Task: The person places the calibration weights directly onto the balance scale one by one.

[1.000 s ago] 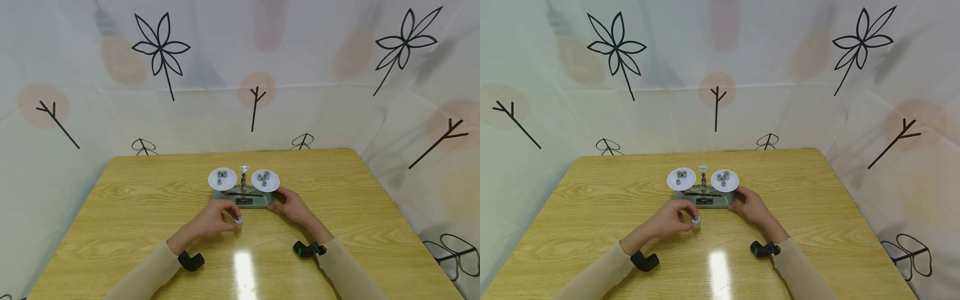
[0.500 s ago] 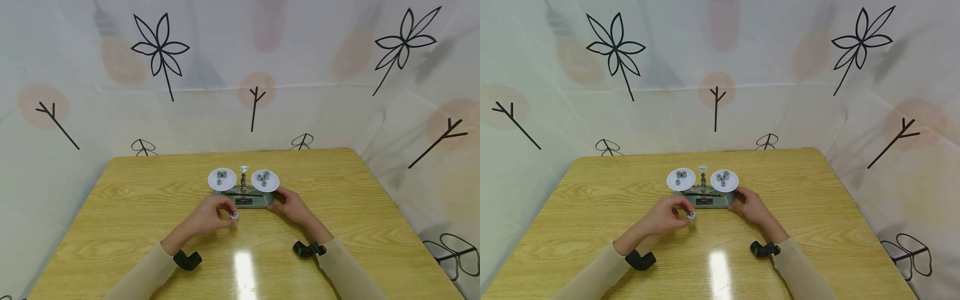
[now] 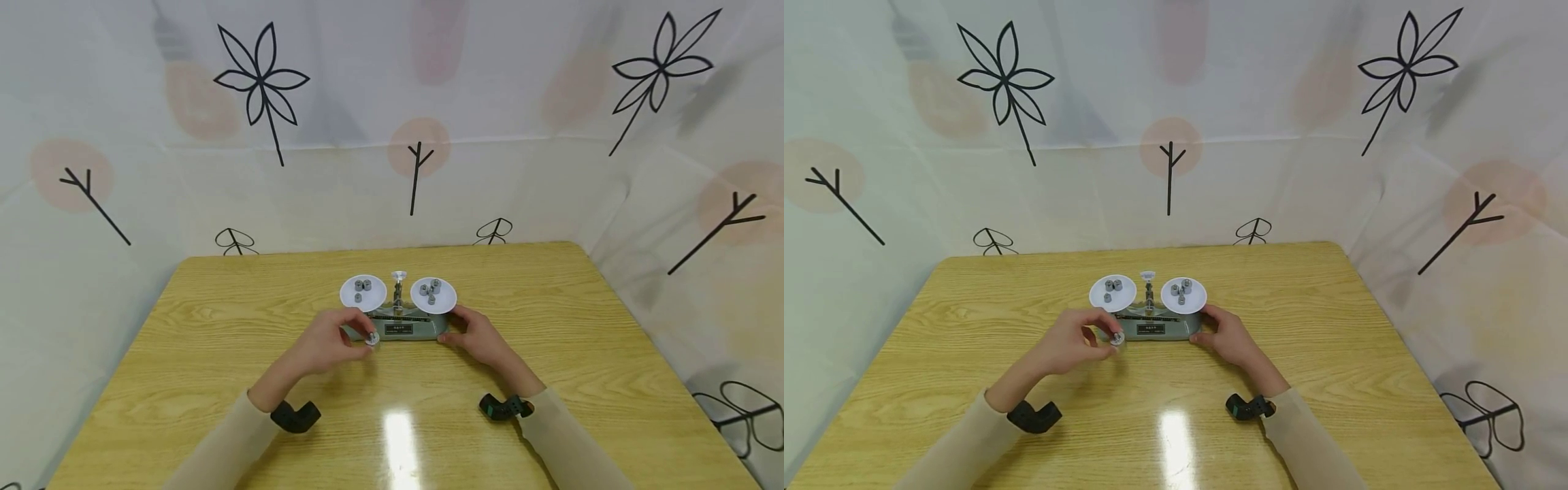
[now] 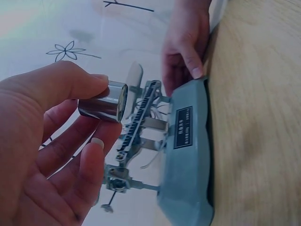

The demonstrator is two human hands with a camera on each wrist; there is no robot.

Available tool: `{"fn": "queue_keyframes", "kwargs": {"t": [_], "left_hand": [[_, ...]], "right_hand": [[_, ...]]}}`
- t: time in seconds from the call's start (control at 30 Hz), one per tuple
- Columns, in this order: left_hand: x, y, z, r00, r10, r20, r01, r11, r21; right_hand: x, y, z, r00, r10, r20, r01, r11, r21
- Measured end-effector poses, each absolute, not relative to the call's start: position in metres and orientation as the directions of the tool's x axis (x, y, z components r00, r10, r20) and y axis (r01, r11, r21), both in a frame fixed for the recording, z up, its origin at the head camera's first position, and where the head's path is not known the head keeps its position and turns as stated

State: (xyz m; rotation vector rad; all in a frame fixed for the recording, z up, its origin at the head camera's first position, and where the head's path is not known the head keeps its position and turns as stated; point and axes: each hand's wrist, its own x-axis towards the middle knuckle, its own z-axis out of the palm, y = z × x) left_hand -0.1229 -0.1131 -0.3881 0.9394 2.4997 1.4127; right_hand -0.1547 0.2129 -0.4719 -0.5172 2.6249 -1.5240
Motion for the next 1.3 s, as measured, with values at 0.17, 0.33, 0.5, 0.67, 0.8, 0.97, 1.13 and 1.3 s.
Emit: {"fn": "queue_keyframes", "kwargs": {"t": [0.17, 0.33, 0.5, 0.67, 0.8, 0.97, 1.13, 1.3], "left_hand": [[-0.126, -0.118, -0.378, -0.801, 0.557, 0.219, 0.478, 0.375, 0.794], [-0.130, -0.123, -0.370, -0.801, 0.553, 0.231, 0.496, 0.396, 0.773], [-0.136, -0.125, -0.364, -0.788, 0.564, 0.248, 0.524, 0.400, 0.752], [-0.143, -0.125, -0.358, -0.781, 0.564, 0.268, 0.541, 0.395, 0.743], [-0.147, -0.125, -0.354, -0.784, 0.556, 0.277, 0.543, 0.399, 0.739], [-0.152, -0.124, -0.351, -0.802, 0.535, 0.268, 0.530, 0.429, 0.731], [-0.158, -0.122, -0.352, -0.815, 0.509, 0.277, 0.527, 0.453, 0.718], [-0.162, -0.120, -0.355, -0.829, 0.489, 0.272, 0.520, 0.493, 0.697]], "right_hand": [[-0.157, 0.216, -0.473, -0.939, -0.326, 0.112, -0.256, 0.444, -0.859], [-0.156, 0.216, -0.472, -0.941, -0.323, 0.104, -0.250, 0.455, -0.855], [-0.155, 0.216, -0.471, -0.942, -0.321, 0.099, -0.246, 0.456, -0.855], [-0.155, 0.216, -0.470, -0.944, -0.318, 0.089, -0.234, 0.454, -0.859], [-0.155, 0.216, -0.471, -0.940, -0.327, 0.095, -0.242, 0.446, -0.862], [-0.155, 0.216, -0.472, -0.940, -0.326, 0.099, -0.244, 0.441, -0.864], [-0.154, 0.215, -0.472, -0.939, -0.327, 0.107, -0.250, 0.435, -0.865], [-0.155, 0.215, -0.472, -0.941, -0.322, 0.101, -0.245, 0.447, -0.861]]}}
